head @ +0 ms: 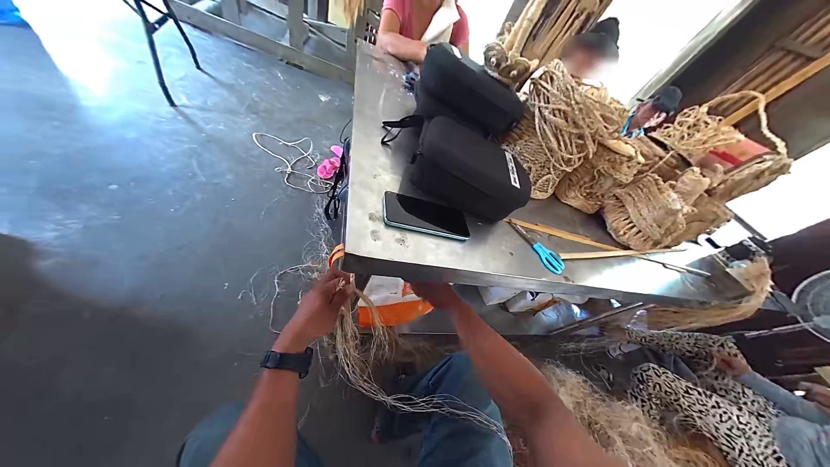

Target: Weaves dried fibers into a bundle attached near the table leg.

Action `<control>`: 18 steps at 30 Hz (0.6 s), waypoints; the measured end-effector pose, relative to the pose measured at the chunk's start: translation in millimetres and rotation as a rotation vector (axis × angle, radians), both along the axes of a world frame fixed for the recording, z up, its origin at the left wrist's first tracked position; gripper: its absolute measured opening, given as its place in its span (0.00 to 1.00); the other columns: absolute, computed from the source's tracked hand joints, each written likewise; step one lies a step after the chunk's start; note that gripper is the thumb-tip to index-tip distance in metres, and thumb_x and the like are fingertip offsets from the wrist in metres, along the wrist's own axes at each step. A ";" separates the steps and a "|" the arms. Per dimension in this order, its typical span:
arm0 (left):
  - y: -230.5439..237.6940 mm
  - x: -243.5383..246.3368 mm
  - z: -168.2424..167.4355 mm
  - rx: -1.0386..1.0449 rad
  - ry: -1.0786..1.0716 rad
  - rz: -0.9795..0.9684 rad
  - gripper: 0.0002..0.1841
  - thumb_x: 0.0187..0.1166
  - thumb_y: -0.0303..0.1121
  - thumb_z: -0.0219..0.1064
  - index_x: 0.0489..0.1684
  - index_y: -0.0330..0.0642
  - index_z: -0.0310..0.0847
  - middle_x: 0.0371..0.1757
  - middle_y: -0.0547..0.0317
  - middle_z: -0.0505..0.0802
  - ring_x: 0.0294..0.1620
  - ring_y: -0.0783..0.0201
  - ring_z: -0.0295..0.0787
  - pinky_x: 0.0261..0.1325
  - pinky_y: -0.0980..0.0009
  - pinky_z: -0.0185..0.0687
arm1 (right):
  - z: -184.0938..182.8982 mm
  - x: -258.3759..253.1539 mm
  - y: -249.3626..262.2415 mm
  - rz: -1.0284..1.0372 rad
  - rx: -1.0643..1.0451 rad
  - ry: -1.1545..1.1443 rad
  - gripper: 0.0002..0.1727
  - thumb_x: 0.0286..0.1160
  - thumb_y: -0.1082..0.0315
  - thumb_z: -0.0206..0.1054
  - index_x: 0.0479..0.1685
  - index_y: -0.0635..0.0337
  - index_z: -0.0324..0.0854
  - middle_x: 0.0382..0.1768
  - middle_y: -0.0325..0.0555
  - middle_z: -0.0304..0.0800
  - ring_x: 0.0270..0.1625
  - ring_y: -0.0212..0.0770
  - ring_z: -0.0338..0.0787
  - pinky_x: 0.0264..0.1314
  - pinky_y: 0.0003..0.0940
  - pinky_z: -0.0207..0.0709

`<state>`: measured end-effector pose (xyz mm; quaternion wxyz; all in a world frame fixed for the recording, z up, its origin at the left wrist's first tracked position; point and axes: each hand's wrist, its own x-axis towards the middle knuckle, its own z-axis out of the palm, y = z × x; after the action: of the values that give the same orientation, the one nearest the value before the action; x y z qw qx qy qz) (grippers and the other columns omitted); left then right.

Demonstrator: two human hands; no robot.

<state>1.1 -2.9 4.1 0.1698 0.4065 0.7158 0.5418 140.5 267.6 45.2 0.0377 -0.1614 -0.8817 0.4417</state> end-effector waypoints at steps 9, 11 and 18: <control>5.1 21.7 -9.5 0.072 0.014 0.060 0.17 0.92 0.38 0.52 0.49 0.39 0.87 0.61 0.53 0.89 0.55 0.64 0.87 0.62 0.59 0.84 | 39.4 48.1 -92.4 0.390 0.677 -0.016 0.18 0.85 0.72 0.54 0.64 0.57 0.86 0.59 0.54 0.90 0.57 0.51 0.93 0.58 0.49 0.88; 9.4 25.1 -14.2 0.115 0.020 0.072 0.16 0.91 0.37 0.53 0.47 0.38 0.87 0.61 0.53 0.89 0.59 0.63 0.86 0.66 0.59 0.82 | 58.6 40.1 -106.8 0.552 0.613 -0.154 0.21 0.83 0.76 0.53 0.70 0.59 0.82 0.66 0.56 0.86 0.65 0.52 0.89 0.67 0.51 0.84; 23.8 44.4 -23.2 0.338 -0.011 0.200 0.13 0.88 0.32 0.56 0.44 0.36 0.87 0.58 0.51 0.89 0.62 0.63 0.85 0.69 0.61 0.81 | 102.5 12.6 -140.8 0.738 1.083 -0.095 0.11 0.85 0.71 0.58 0.51 0.61 0.86 0.56 0.60 0.86 0.57 0.60 0.88 0.56 0.55 0.83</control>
<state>45.5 20.9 -19.2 0.0484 0.3532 0.6506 0.6705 153.1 126.8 147.7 -0.0792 0.1743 -0.9775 -0.0885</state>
